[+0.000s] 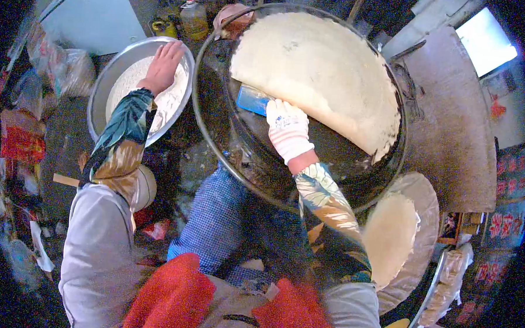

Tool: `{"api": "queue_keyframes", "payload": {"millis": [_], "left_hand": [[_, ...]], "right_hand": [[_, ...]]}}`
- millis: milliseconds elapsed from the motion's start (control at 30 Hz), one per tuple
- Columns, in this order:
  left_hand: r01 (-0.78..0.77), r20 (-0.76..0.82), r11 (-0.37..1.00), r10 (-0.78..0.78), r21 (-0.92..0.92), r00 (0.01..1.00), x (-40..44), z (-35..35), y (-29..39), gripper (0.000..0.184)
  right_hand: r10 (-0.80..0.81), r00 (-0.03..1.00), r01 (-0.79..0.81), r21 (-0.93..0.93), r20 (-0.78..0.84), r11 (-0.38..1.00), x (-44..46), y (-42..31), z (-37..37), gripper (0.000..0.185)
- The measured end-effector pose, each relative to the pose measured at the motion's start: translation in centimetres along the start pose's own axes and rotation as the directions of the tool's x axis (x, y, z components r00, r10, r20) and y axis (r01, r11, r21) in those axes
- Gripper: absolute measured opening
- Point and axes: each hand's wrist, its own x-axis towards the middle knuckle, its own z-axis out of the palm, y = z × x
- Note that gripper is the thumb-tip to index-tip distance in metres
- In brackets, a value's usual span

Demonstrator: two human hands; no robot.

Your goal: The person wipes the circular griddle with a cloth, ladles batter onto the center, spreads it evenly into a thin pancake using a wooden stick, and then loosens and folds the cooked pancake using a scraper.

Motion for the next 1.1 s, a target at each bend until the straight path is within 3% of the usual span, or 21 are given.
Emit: {"api": "queue_keyframes", "payload": {"millis": [100, 267, 367, 433, 467, 533, 567, 600, 633, 667, 700, 733, 767, 800, 833, 867, 900, 933, 1000, 1067, 1100], "left_hand": [[0.042, 0.172, 0.998, -0.048, 0.036, 0.984, 1.1, 1.1, 0.4, 0.065], [-0.011, 0.22, 0.997, -0.008, 0.081, 0.975, 2.3, 1.4, 0.8, 0.057], [-0.121, 0.249, 0.983, 0.084, 0.139, 0.965, 2.3, 2.3, 1.2, 0.059], [-0.286, 0.193, 0.945, 0.255, 0.158, 0.947, 1.9, 3.5, 1.8, 0.044], [-0.287, 0.193, 0.944, 0.255, 0.161, 0.947, 1.9, 4.3, 2.2, 0.044], [-0.47, 0.249, 0.879, 0.437, 0.086, 0.864, 2.0, 3.9, 3.6, 0.032], [-0.556, 0.385, 0.812, 0.463, 0.177, 0.799, 1.4, 2.7, 4.9, 0.023], [-0.527, 0.475, 0.85, 0.459, 0.012, 0.751, 0.5, 5.1, 5.6, 0.017], [-0.467, 0.429, 0.882, 0.445, -0.06, 0.786, -1.2, 5.3, 6.6, 0.017], [-0.456, 0.465, 0.888, 0.43, -0.062, 0.774, -3.2, 1.6, 9.1, 0.016], [-0.253, 0.45, 0.964, 0.262, -0.08, 0.854, -6.1, 1.7, 11.5, 0.016], [-0.385, 0.521, 0.921, 0.358, -0.059, 0.775, -7.3, 0.1, 14.1, 0.015], [-0.361, 0.543, 0.914, 0.4, -0.183, 0.738, -8.6, -1.9, 17.2, 0.015], [-0.319, 0.503, 0.926, 0.378, -0.203, 0.777, -10.3, -3.7, 21.2, 0.008], [-0.276, 0.463, 0.935, 0.351, -0.224, 0.814, -12.2, -5.3, 25.2, 0.004], [-0.173, 0.284, 0.91, 0.292, -0.378, 0.913, -14.6, -4.5, 29.7, 0.009], [-0.266, 0.262, 0.926, 0.335, -0.267, 0.905, -15.7, -7.1, 34.1, 0.017], [-0.283, 0.147, 0.876, 0.363, -0.392, 0.92, -17.6, -8.0, 37.8, 0.026], [-0.515, -0.254, 0.574, 0.475, -0.637, 0.843, -20.8, -11.7, 41.5, 0.035], [-0.438, -0.147, 0.564, 0.486, -0.7, 0.861, -21.5, -12.2, 39.2, 0.038], [-0.288, -0.048, 0.561, 0.402, -0.776, 0.914, -21.9, -12.3, 36.6, 0.044]], "right_hand": [[0.013, 1.0, -0.013, 0.025, -0.004, 1.0, -0.2, 0.1, 0.1, 0.017], [-0.015, 0.998, 0.016, 0.014, -0.059, 1.0, -0.5, 0.3, 0.6, 0.019], [0.03, 0.998, -0.032, 0.02, 0.057, 0.999, -0.1, 0.1, -0.2, 0.021], [0.027, 0.999, -0.027, 0.003, 0.04, 1.0, -0.4, 0.0, 0.1, 0.021], [0.019, 1.0, -0.018, -0.012, 0.025, 1.0, -0.4, -0.1, 0.3, 0.021], [0.012, 1.0, -0.011, -0.028, 0.028, 1.0, -0.6, 0.2, 0.6, 0.022], [0.002, 0.999, 0.0, -0.044, 0.036, 0.999, -0.7, 0.2, 0.7, 0.022], [-0.006, 0.999, 0.008, -0.035, 0.039, 0.999, -0.7, 0.2, 0.7, 0.022], [0.023, 0.998, -0.021, -0.033, 0.06, 0.999, -0.6, 0.1, 0.5, 0.023], [0.055, 0.995, -0.052, -0.032, 0.081, 0.998, -0.6, 0.0, 0.2, 0.023], [0.086, 0.986, -0.086, -0.006, 0.146, 0.996, -0.3, -0.1, -0.6, 0.023], [0.104, 0.986, -0.104, -0.007, 0.133, 0.995, -0.4, 0.1, 0.0, 0.023], [0.089, 0.996, -0.088, -0.022, 0.032, 0.996, -0.8, 0.3, 1.3, 0.022], [0.071, 0.995, -0.074, -0.038, -0.071, 0.997, -1.2, 0.4, 1.9, 0.023], [0.128, 0.972, -0.126, -0.022, 0.195, 0.992, -0.8, 0.0, -0.1, 0.026], [0.147, 0.972, -0.145, -0.022, 0.184, 0.989, -0.6, 0.1, 0.4, 0.026], [0.128, 0.989, -0.128, -0.003, 0.07, 0.992, -0.4, 0.4, 1.3, 0.026], [0.109, 0.993, -0.108, 0.011, -0.044, 0.994, -0.4, 0.6, 1.9, 0.026], [0.111, 0.994, -0.111, -0.005, -0.001, 0.994, -1.2, 1.0, 1.1, 0.025], [0.151, 0.988, -0.151, 0.003, 0.044, 0.989, -0.3, 1.2, 2.2, 0.027], [0.049, 0.988, -0.061, -0.083, -0.147, 0.995, -0.6, 1.5, 3.1, 0.029]]}}
